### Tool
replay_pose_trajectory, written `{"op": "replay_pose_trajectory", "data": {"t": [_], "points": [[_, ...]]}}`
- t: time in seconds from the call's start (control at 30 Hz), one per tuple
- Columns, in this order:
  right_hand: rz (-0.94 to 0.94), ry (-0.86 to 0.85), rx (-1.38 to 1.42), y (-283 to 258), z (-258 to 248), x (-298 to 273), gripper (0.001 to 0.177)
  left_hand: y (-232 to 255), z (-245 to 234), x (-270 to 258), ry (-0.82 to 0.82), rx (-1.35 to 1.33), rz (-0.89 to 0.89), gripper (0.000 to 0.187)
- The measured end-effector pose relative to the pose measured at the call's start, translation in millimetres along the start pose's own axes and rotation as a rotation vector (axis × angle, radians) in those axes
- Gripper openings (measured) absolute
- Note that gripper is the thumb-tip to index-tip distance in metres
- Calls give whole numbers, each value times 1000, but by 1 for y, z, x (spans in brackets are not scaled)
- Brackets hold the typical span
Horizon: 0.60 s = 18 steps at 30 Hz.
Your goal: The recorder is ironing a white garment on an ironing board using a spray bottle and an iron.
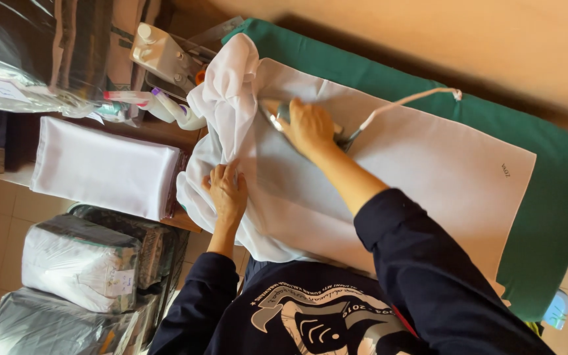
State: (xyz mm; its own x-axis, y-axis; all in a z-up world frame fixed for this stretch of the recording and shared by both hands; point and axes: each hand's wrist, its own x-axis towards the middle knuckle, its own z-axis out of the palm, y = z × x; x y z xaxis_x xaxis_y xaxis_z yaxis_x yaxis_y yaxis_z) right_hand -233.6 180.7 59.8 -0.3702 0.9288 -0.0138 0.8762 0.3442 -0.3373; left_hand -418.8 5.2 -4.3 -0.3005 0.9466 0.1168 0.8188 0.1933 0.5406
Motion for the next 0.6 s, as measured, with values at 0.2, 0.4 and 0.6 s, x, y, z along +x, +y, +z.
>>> {"op": "replay_pose_trajectory", "data": {"t": [0.2, 0.4, 0.6], "points": [[-131, -125, 29, 0, -4, -106, 50, -3, 2, 1, -8, -25, -25, 37], [-140, -239, -155, 27, -24, -100, 55, -1, 0, -4, 13, -39, -27, 39], [-66, -43, -38, 2, -5, -24, 50, 13, -9, -7, 0, -78, -59, 39]]}}
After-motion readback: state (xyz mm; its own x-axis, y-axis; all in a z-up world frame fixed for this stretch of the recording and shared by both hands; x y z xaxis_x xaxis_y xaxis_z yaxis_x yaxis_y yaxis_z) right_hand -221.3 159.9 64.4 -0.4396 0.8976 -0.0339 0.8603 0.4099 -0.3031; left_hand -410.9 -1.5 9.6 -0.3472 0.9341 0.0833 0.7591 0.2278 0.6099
